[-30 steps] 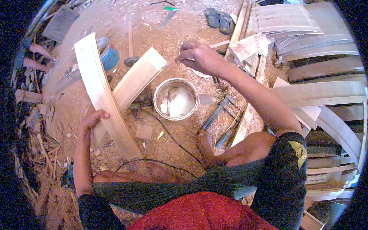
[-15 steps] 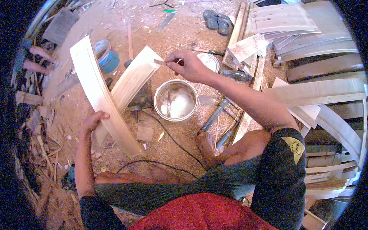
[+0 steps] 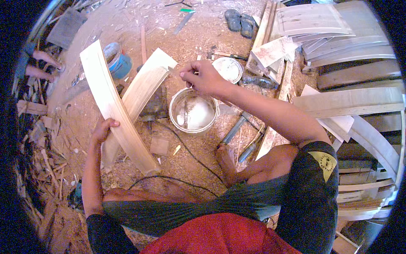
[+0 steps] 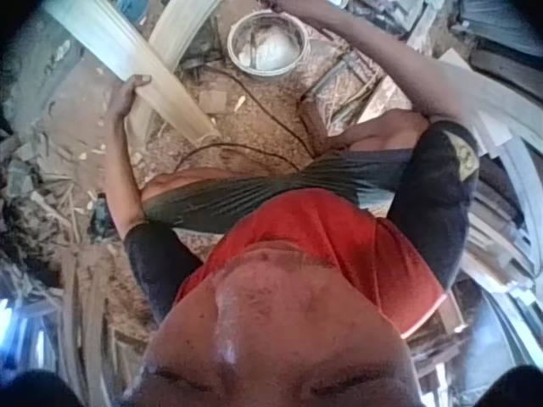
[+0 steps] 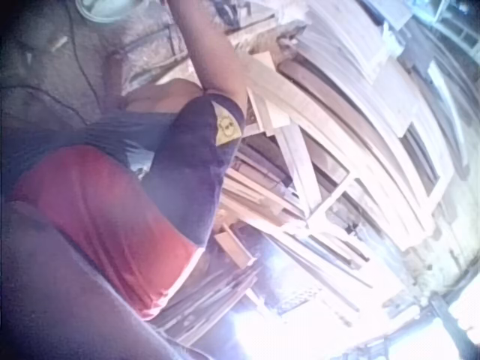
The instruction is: The person applies glue to the joints of wooden boards using a small stick and assembles the pieces together.
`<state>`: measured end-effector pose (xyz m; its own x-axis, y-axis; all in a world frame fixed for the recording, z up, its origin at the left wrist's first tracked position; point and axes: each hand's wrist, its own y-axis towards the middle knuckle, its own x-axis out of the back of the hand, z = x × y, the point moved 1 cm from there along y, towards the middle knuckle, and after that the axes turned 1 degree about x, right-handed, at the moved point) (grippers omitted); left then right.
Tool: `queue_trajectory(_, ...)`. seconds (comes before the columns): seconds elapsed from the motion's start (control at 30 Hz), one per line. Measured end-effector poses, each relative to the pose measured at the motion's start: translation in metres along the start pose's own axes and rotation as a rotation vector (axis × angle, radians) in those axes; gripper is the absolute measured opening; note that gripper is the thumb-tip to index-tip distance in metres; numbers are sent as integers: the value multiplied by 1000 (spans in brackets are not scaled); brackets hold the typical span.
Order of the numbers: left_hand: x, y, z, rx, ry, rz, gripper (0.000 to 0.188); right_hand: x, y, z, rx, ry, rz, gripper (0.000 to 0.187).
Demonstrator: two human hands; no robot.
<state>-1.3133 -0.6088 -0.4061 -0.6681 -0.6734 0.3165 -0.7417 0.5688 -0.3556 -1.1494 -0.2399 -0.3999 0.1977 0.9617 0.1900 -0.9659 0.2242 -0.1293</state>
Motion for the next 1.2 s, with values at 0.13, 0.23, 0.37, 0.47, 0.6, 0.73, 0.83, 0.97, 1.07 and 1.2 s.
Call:
queue_trajectory(0.13,5,-2,0,55,42,-20,91,8,5,19,204,37,-48,22)
queue_trajectory(0.23,14,0,5,89,124,-3,90,47,6,18,349,-422,21,18)
queue_trajectory(0.37,39,-8,8,84,137,6,91,57,2,-12,230,-1086,457,16)
queue_trajectory(0.47,39,-18,1,30,197,-13,91,5,-6,-69,314,-1312,516,17)
queue_trajectory(0.6,26,-29,-23,64,271,-5,88,-41,-19,-89,378,-1459,590,18)
queue_trajectory(0.73,22,-35,-27,97,268,46,85,-58,-27,-93,441,-1519,762,17)
queue_trajectory(0.83,22,-31,-14,9,302,24,85,-39,-7,-89,260,-1401,747,15)
queue_trajectory(0.97,23,-24,-4,111,242,120,93,21,8,-56,122,-1085,713,19)
queue_trajectory(1.07,17,-21,-16,28,340,146,91,74,10,-23,206,-787,630,19)
queue_trajectory(1.2,-1,-18,-31,26,317,116,78,119,0,31,172,-652,532,19)
